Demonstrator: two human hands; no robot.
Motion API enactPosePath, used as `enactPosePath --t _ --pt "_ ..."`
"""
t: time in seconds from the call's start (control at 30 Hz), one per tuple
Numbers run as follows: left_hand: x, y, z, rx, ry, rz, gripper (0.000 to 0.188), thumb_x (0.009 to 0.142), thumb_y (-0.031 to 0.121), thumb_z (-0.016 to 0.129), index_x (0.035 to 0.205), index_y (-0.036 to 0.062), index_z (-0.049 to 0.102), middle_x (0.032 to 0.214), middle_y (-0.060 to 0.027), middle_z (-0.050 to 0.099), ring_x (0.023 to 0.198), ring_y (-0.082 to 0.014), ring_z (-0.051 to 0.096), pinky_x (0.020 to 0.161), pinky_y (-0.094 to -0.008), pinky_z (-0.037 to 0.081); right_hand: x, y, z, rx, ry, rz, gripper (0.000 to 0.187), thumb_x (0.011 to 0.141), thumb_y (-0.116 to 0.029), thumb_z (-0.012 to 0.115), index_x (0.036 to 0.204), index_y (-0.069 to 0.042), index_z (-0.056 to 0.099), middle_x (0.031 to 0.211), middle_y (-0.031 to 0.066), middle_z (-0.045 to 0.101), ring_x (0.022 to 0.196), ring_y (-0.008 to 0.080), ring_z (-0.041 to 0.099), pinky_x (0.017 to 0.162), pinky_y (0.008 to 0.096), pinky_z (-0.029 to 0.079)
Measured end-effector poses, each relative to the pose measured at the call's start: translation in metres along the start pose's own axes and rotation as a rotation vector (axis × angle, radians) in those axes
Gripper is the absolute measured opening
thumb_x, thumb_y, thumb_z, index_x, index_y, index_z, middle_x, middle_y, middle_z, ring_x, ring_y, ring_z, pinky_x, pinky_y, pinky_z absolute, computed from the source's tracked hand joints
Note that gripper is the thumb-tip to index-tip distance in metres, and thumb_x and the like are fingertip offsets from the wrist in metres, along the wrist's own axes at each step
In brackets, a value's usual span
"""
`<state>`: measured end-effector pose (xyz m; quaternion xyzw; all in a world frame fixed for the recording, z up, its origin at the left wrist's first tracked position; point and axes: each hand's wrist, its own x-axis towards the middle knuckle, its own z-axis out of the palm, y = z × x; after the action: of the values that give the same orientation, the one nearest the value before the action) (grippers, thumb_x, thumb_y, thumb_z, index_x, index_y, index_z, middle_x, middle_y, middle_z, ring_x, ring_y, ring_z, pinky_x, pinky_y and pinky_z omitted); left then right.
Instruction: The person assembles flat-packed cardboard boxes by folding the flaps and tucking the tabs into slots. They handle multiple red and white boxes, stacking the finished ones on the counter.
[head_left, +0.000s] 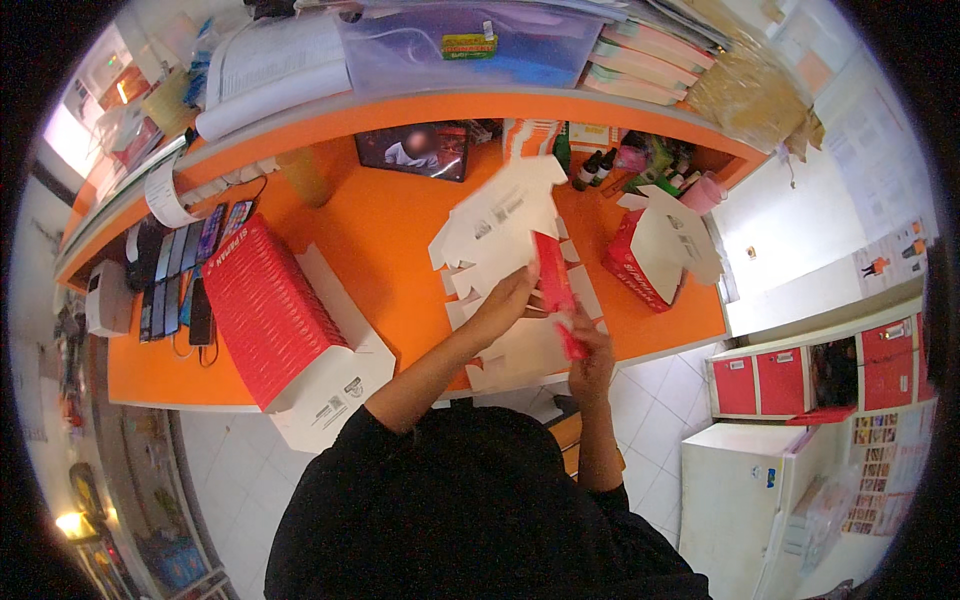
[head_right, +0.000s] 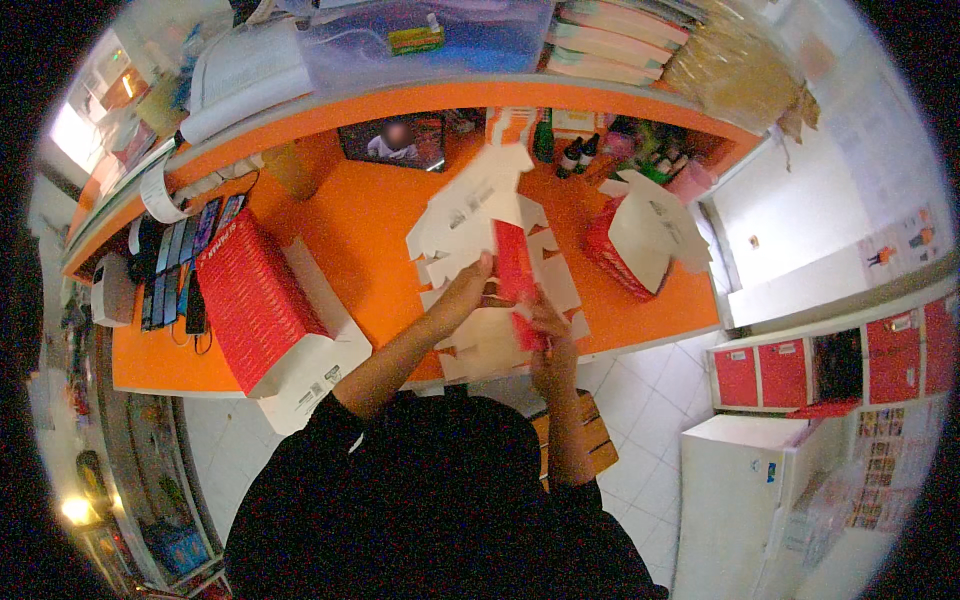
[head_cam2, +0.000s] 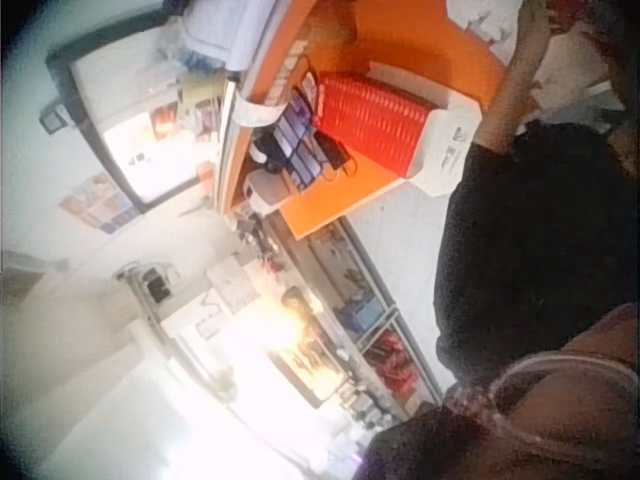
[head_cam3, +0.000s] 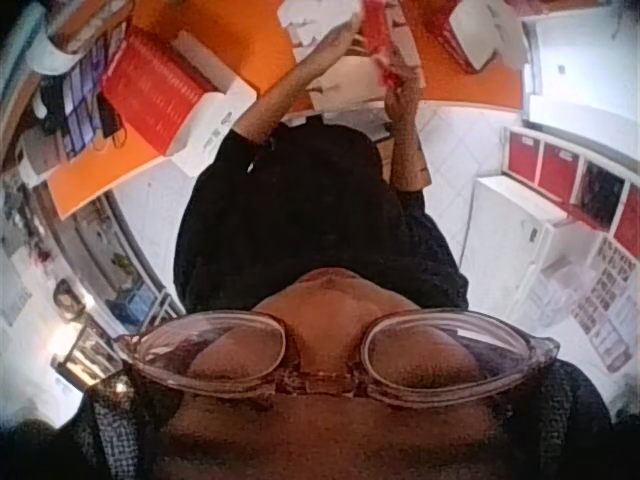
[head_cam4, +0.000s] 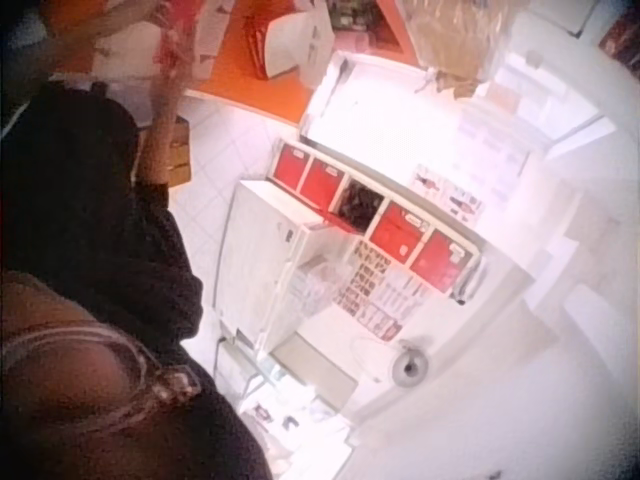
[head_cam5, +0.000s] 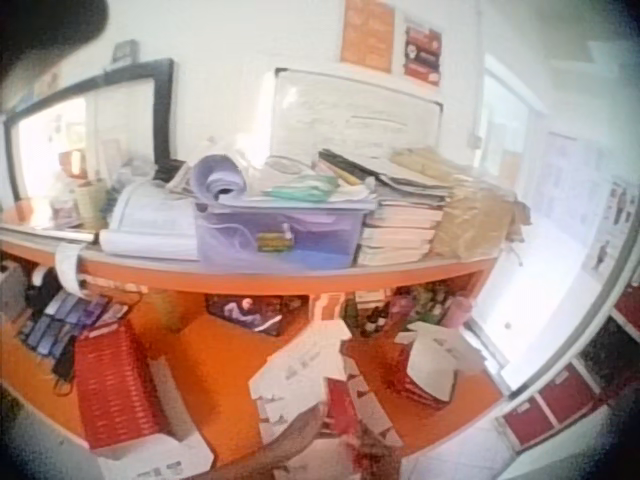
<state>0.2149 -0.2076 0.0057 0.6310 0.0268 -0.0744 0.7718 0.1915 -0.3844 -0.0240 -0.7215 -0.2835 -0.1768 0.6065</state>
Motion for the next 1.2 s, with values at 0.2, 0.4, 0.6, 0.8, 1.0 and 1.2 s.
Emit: enactPosePath --t 0.2,0.4,0.6,0.8,1.0,1.2 --pt "-0.013 0.013 -0.007 -0.626 -0.060 -0.087 0.026 0.092 0.015 0.053 0.115 0.0008 0.053 0.109 -0.0091 0.061 0.094 -0.0167 0.061 0.083 -0.0291 0.051 0.016 -0.040 0.000 -0.349 -0.242 -0.213 0.031 0.094 -0.027 0.047 0.117 -0.008 0.051 0.126 0.0182 0.050 0.121 0.0386 0.044 0.101 0.0473 0.034" --pt "-0.042 0.018 0.025 -0.721 -0.119 -0.045 0.023 0.092 0.014 0.052 0.114 0.0055 0.054 0.108 -0.0044 0.062 0.096 -0.0135 0.060 0.080 -0.0267 0.052 0.024 -0.056 0.000 -0.577 -0.176 -0.114 0.050 0.089 -0.040 0.048 0.130 -0.011 0.049 0.133 0.0176 0.042 0.120 0.0381 0.042 0.097 0.0473 0.036" --pt "-0.044 0.019 0.049 -0.640 -0.085 -0.036 0.019 0.095 0.016 0.048 0.108 0.0037 0.055 0.099 -0.0015 0.060 0.082 -0.0087 0.057 0.075 -0.0235 0.049 0.019 -0.061 0.012 -0.659 0.010 -0.028 0.052 0.096 -0.039 0.038 0.133 -0.003 0.044 0.132 0.0216 0.041 0.119 0.0382 0.041 0.099 0.0470 0.031" --pt "-0.055 0.011 0.071 -0.378 -0.009 0.136 0.027 0.099 0.020 0.040 0.111 -0.0002 0.053 0.097 -0.0026 0.059 0.087 -0.0095 0.052 0.079 -0.0241 0.044 0.015 -0.061 0.024 -0.597 0.120 0.200 0.056 0.098 -0.038 0.030 0.137 0.001 0.033 0.131 0.0222 0.040 0.120 0.0361 0.039 0.102 0.0456 0.027" --pt "-0.049 0.022 -0.007 0.208 -0.312 0.005 0.034 0.098 0.027 0.043 0.116 -0.0005 0.052 0.098 -0.0062 0.061 0.092 -0.0110 0.053 0.083 -0.0266 0.045 0.027 -0.047 -0.003 0.030 0.088 0.429 0.048 0.098 -0.036 0.035 0.135 -0.005 0.038 0.128 0.0134 0.044 0.115 0.0233 0.044 0.099 0.0380 0.033" --pt "-0.061 0.017 -0.038 0.207 -0.440 -0.145 0.036 0.095 0.027 0.048 0.116 -0.0020 0.055 0.103 -0.0089 0.063 0.094 -0.0140 0.056 0.085 -0.0290 0.045 0.044 0.012 -0.010 -0.074 -0.162 0.294 0.029 0.091 -0.011 0.050 0.120 -0.007 0.051 0.131 0.0141 0.043 0.120 0.0258 0.042 0.100 0.0386 0.034"
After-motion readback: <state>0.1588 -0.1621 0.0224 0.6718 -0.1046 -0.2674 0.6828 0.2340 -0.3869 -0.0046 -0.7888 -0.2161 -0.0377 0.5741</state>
